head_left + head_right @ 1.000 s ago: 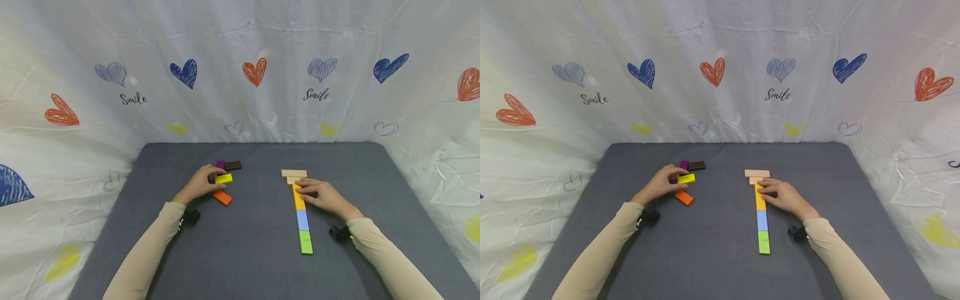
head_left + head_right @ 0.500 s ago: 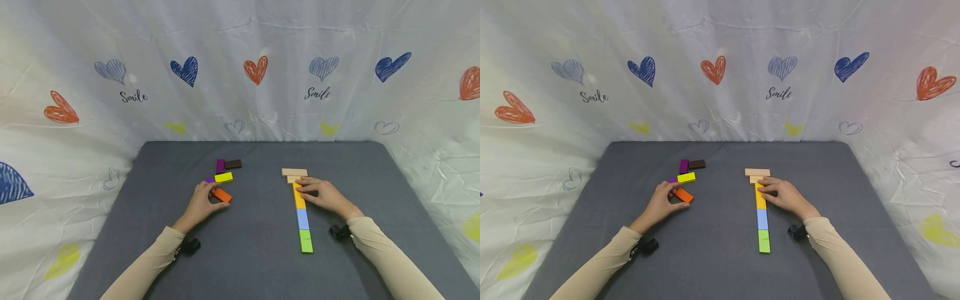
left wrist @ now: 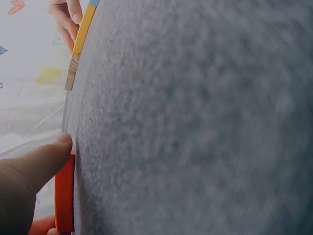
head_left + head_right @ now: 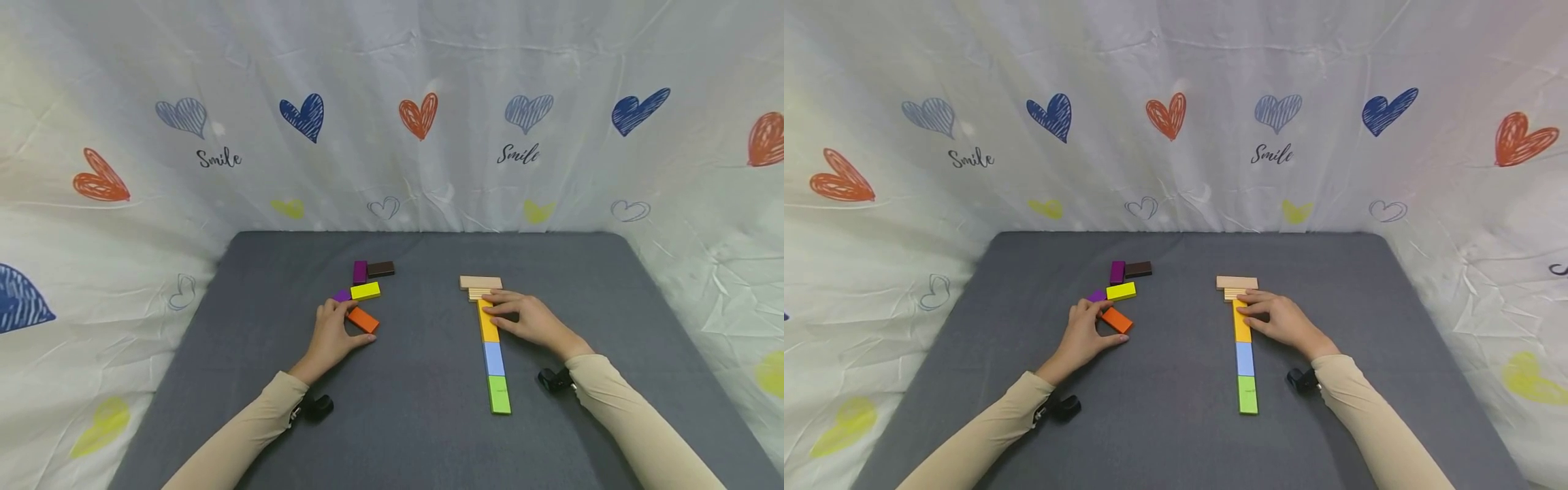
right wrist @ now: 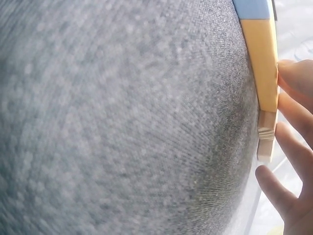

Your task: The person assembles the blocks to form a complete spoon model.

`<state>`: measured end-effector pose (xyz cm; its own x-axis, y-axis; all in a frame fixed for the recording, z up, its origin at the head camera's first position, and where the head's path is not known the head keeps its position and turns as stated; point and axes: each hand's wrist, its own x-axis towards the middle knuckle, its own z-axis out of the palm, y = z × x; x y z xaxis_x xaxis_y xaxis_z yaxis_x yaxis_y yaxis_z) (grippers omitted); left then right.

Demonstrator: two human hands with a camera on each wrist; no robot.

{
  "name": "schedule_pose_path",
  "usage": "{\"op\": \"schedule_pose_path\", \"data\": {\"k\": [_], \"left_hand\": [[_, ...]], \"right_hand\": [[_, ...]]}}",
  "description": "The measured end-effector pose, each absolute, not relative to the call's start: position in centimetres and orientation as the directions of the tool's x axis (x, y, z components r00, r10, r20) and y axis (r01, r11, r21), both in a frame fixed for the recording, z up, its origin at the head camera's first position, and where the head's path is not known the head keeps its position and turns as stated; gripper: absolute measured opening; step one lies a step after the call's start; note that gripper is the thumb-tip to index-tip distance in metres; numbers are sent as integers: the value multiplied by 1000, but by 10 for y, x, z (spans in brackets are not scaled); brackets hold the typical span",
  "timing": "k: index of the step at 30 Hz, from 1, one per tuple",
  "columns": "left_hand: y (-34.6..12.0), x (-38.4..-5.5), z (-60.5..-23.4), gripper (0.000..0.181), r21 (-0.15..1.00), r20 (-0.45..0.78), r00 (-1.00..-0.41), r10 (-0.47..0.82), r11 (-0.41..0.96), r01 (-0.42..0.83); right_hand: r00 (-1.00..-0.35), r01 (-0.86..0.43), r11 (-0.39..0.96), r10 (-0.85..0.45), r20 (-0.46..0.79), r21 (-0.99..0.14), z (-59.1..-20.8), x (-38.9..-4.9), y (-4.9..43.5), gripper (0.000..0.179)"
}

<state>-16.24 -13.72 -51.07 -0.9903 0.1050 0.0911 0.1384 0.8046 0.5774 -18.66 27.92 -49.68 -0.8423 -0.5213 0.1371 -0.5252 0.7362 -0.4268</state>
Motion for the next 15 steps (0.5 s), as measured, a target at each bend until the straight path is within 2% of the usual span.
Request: {"op": "schedule_pose_path", "data": {"k": [15], "left_hand": [[-132, -161, -506, 74, 539, 93, -991, 96, 832, 131]], "right_hand": [[-851, -508, 742, -512, 118, -437, -496, -187, 279, 31]]}}
